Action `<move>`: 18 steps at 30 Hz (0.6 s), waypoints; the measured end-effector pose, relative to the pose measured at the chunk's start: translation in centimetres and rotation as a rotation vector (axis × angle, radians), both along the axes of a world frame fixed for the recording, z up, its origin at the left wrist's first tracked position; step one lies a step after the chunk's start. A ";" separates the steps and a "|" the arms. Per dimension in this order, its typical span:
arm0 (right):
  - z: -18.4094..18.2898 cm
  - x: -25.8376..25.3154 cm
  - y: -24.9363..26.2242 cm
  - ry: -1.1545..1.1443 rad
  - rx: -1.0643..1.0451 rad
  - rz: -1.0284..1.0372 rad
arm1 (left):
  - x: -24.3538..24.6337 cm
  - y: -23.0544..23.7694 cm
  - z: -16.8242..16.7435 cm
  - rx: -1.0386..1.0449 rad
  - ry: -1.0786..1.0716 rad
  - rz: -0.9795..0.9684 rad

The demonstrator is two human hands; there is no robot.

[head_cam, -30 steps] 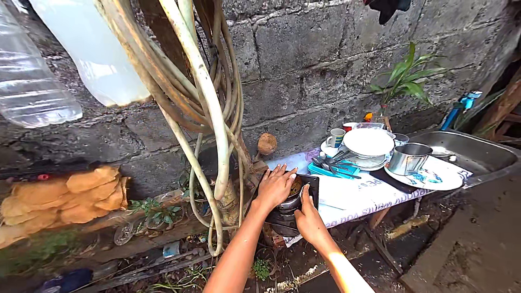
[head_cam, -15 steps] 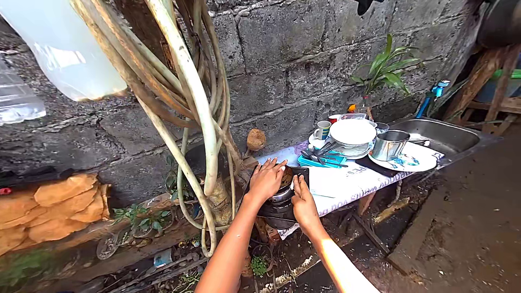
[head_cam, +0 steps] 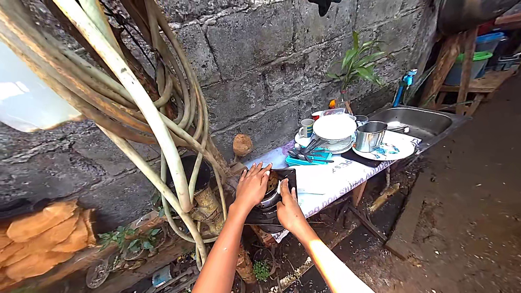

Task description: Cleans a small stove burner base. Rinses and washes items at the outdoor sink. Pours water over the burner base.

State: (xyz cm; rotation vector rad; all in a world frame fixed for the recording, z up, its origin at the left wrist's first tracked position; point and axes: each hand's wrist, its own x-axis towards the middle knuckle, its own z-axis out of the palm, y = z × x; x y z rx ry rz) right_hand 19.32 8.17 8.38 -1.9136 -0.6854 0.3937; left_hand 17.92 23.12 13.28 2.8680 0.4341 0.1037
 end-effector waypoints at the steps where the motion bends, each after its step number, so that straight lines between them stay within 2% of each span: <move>1: 0.1 0.0 0.0 -0.021 -0.028 0.025 | 0.0 0.0 0.0 -0.001 0.001 0.001; 5: 0.5 0.2 -0.4 -0.033 -0.083 0.010 | 0.0 0.0 -0.1 -0.005 -0.008 -0.007; 8: 0.5 0.3 -0.3 -0.073 -0.125 0.075 | 0.0 0.1 -0.1 -0.005 -0.010 -0.006; 11: 0.3 0.6 -0.4 0.014 0.016 0.005 | -0.1 0.0 -0.1 -0.008 -0.005 -0.004; 15: 0.0 0.9 -0.1 0.098 0.123 0.081 | -0.1 0.0 -0.1 -0.006 -0.011 0.002; 18: -0.5 0.8 0.2 0.154 0.224 0.031 | 0.0 0.0 -0.1 0.003 -0.007 0.001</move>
